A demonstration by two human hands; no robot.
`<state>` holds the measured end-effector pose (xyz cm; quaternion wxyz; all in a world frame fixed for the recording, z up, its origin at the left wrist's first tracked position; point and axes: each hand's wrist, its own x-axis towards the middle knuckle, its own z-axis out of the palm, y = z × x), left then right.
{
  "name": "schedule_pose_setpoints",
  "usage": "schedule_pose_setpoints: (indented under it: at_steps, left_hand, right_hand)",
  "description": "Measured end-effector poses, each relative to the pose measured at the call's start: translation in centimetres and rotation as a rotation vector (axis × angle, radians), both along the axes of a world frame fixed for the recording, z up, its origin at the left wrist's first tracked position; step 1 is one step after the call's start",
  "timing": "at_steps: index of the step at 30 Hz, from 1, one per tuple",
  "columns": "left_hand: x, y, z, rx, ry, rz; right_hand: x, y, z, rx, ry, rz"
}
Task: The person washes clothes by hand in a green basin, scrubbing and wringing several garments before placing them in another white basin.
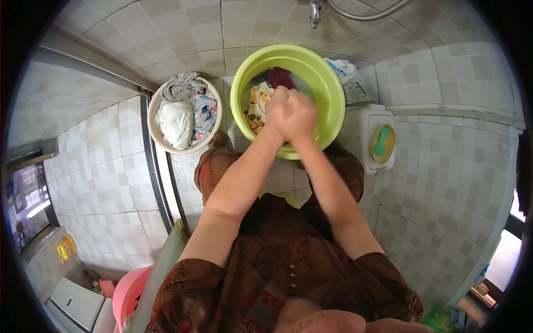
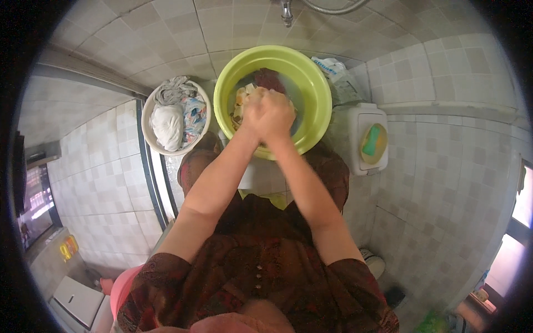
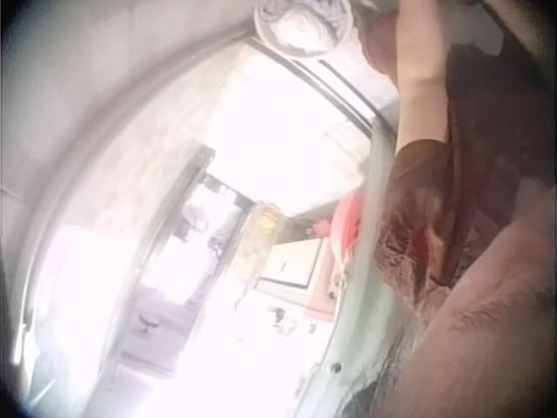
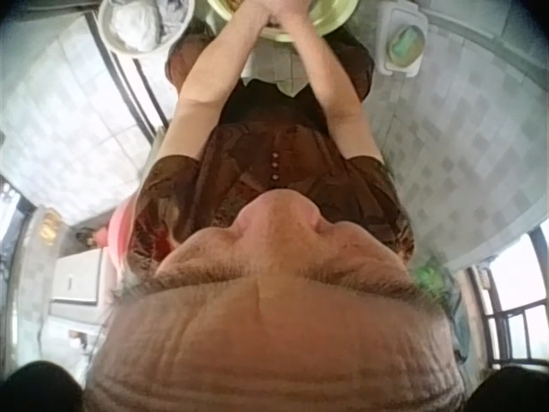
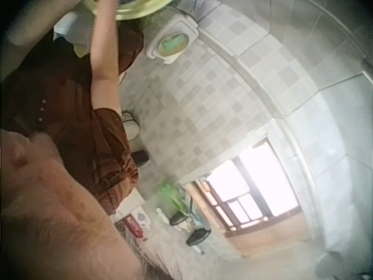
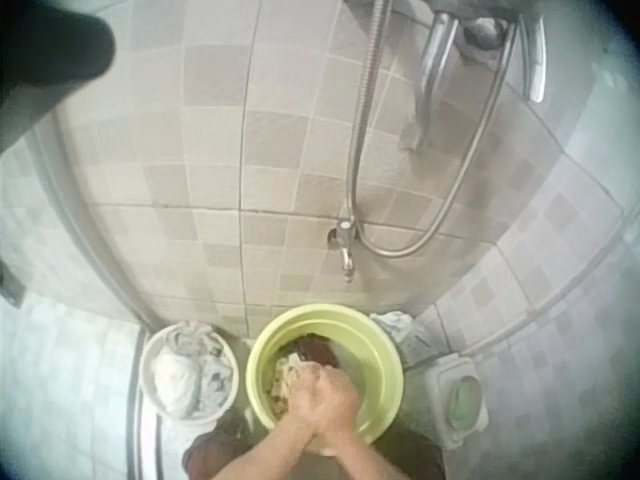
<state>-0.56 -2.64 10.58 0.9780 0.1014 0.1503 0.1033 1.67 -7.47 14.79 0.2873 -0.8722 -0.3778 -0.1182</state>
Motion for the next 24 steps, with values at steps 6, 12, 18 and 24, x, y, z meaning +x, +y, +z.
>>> schedule_pose_setpoints:
  at_steps: [6,12,18,24]
  left_hand:
    - [0.7,-0.2,0.7,0.06,0.401,-0.055]
    - [0.9,0.1,2.6,0.142,0.431,0.07]
    - [0.0,4.2,-3.0,-0.209,-0.332,0.066]
    - [0.7,3.4,-3.5,0.333,-0.527,0.119]
  right_hand:
    - [8.7,0.4,-2.1,-0.051,0.326,-0.263]
    - [7.7,-0.9,-2.7,0.365,0.52,-0.034]
    - [-1.6,0.0,3.5,0.342,0.099,0.54]
    - [1.8,2.1,1.7,0.466,-0.065,0.331]
